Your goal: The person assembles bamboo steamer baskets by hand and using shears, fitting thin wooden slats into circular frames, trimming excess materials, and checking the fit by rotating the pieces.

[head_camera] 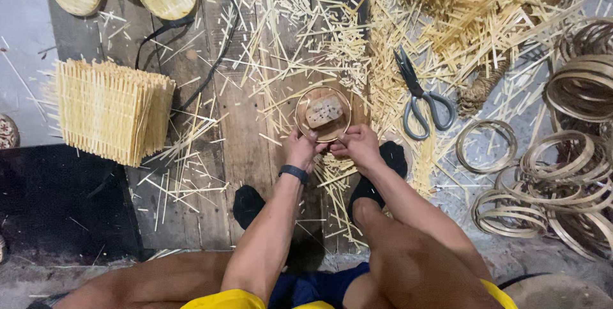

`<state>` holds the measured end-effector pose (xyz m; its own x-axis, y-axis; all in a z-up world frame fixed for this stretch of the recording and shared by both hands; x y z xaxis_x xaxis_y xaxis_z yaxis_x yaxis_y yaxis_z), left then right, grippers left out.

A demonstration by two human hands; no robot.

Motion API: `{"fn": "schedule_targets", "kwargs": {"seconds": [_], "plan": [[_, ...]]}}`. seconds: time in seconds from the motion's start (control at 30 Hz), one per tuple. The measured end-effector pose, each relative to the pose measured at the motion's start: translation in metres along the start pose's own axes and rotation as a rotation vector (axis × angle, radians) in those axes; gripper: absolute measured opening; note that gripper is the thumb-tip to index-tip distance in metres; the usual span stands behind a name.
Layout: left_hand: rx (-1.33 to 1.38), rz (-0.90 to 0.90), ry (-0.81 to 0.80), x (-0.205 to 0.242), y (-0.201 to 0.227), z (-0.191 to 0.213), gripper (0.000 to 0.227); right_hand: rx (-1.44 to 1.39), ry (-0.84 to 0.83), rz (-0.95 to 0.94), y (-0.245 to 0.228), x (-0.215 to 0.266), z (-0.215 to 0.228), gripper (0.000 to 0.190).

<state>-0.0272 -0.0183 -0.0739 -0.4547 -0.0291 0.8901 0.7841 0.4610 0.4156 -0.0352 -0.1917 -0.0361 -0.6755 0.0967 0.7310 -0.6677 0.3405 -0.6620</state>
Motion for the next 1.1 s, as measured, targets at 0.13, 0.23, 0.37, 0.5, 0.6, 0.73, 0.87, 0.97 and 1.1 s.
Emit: {"fn": "schedule_targets", "kwargs": {"seconds": [0.13, 0.23, 0.37, 0.5, 0.6, 0.73, 0.87, 0.97, 1.1], "plan": [[-0.085, -0.039, -0.09, 0.013, 0.018, -0.006, 0.056, 0.23, -0.051, 0.037, -0.009, -0.005, 0.008, 0.042], [-0.559, -0.315, -0.116, 0.041, 0.06, -0.001, 0.056, 0.288, -0.063, 0.147, -0.045, 0.011, 0.015, 0.047], [-0.861, -0.785, -0.139, 0.074, 0.08, -0.023, 0.038, 0.542, -0.186, 0.102, -0.077, 0.029, 0.006, 0.068], [-0.673, -0.856, -0.151, 0.085, 0.08, -0.064, 0.039, 0.73, -0.077, 0.531, -0.076, 0.027, -0.002, 0.076], [-0.769, -0.68, -0.079, 0.078, 0.078, -0.073, 0.048, 0.699, -0.024, 0.404, -0.068, 0.019, 0.0, 0.082], [-0.807, -0.774, -0.102, 0.063, 0.082, -0.072, 0.052, 0.599, 0.01, 0.477, -0.06, 0.013, 0.002, 0.08], [-0.755, -0.777, -0.154, 0.04, 0.079, -0.064, 0.05, 0.518, -0.078, 0.573, -0.063, 0.011, 0.009, 0.068], [-0.807, -0.544, -0.057, 0.013, 0.084, -0.043, 0.046, 0.031, -0.247, 0.229, -0.063, 0.022, 0.021, 0.053], [-1.145, -0.318, 0.098, -0.017, 0.117, 0.012, 0.038, -0.124, -0.399, 0.318, -0.083, 0.041, 0.034, 0.042]]}}
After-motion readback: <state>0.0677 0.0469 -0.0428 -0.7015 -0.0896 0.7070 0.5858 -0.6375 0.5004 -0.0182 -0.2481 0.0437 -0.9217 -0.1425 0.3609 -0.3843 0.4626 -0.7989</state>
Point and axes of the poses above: each hand's wrist, its own x-axis away from the middle knuckle, its own z-axis out of the back of the hand, y = z × x, the point moved 3 cm from there along -x, towards the middle knuckle, and after that the axes turned 9 degrees about z, right-handed, at the moved point
